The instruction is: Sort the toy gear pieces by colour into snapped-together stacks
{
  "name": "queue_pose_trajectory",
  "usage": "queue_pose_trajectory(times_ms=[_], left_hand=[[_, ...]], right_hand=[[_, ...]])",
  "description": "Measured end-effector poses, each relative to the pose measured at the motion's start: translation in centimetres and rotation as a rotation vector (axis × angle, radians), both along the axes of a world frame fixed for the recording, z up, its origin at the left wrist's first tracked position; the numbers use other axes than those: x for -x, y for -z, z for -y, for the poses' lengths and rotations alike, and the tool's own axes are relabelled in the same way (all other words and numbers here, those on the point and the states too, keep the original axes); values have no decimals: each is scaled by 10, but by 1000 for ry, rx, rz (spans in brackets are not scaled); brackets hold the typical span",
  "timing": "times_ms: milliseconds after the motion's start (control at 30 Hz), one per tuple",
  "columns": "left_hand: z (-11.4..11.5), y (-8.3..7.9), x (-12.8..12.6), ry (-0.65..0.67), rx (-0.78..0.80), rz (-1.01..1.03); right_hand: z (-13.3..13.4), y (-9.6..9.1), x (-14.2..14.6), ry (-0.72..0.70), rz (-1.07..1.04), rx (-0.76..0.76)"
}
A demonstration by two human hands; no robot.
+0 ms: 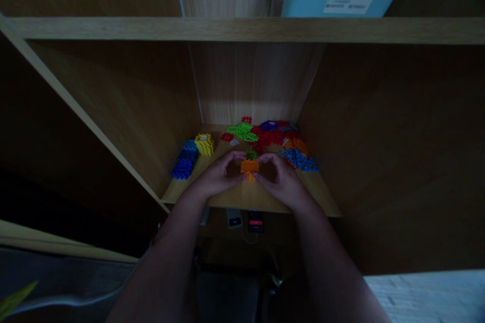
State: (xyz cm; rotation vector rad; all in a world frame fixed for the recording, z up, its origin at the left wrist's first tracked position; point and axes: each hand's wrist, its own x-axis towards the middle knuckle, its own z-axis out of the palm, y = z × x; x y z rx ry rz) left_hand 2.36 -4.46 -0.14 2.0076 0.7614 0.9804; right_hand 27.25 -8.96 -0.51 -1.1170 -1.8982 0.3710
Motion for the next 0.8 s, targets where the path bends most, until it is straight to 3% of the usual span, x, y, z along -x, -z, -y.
queue_pose_trajectory(times_ms=[333, 533, 667, 800], left_hand=[[0, -2, 0, 15, -8, 0], [-1, -1, 1, 1, -11, -17], [-1, -1, 1, -1, -20, -29], [0, -3, 2, -10, -42, -50]], right_hand=[[1, -1, -2, 62, 34, -46], [-11, -6, -22, 376, 190, -164], [-30, -6, -48, 557, 462, -46], [-49, -2, -65, 654, 590, 148]])
